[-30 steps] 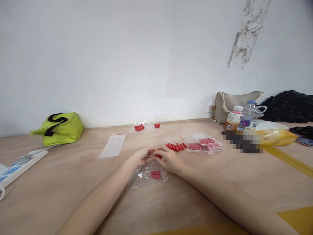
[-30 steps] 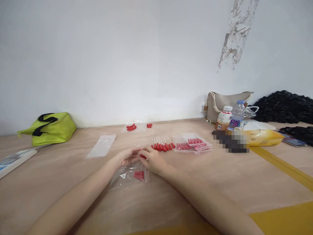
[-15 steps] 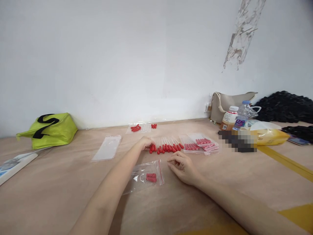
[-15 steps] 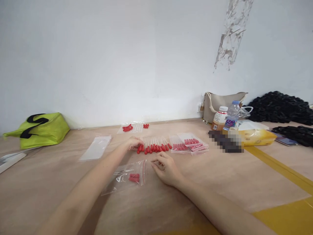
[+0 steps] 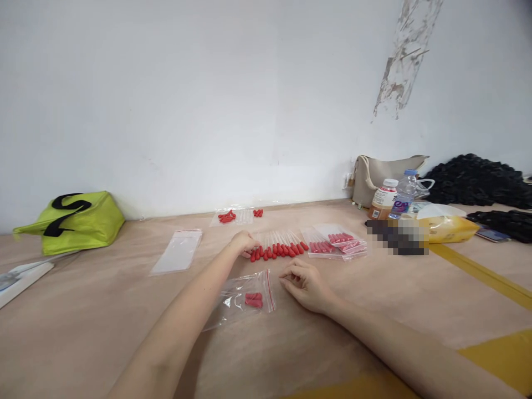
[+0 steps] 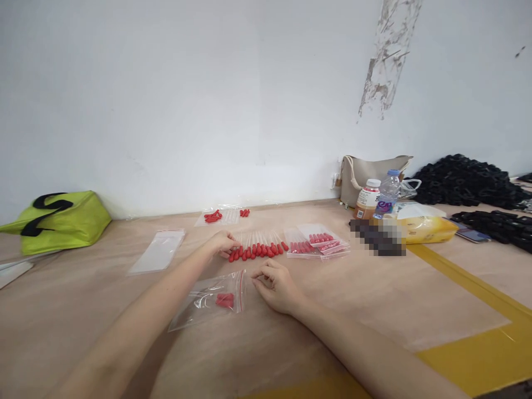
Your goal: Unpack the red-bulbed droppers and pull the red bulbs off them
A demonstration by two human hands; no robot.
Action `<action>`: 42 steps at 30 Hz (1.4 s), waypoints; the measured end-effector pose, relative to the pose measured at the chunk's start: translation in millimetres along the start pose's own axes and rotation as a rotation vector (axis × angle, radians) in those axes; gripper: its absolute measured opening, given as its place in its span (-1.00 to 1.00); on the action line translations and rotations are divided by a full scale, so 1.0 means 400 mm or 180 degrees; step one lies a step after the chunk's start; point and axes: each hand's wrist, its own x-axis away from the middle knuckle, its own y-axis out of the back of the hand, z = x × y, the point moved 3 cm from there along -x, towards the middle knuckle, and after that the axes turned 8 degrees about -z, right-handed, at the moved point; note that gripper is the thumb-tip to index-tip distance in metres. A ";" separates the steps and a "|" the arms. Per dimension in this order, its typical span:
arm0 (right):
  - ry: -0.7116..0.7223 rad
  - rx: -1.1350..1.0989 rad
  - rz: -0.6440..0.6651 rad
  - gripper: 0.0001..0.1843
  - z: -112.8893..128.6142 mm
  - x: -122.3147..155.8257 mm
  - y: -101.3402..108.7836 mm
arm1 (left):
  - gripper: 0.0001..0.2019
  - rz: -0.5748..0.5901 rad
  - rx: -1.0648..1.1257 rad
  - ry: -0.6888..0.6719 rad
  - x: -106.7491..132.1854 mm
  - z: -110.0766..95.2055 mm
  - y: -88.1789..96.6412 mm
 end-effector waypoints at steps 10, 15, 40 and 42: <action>0.0036 0.0256 -0.0238 -0.64 -0.008 0.003 0.012 | -0.82 -0.0594 -0.0093 -0.2280 0.245 0.060 0.089; -0.0016 0.0116 -0.0394 -0.57 -0.022 0.002 0.025 | -0.78 -0.0239 0.0007 -0.3015 0.355 0.158 0.098; 0.0154 -0.0324 0.1165 -0.82 0.044 -0.033 -0.095 | -0.56 0.0109 -0.0483 -0.2692 0.366 0.170 0.059; -0.0043 -0.0436 0.1239 -0.80 0.042 -0.032 -0.096 | -0.54 0.0213 -0.0517 -0.2680 0.363 0.176 0.060</action>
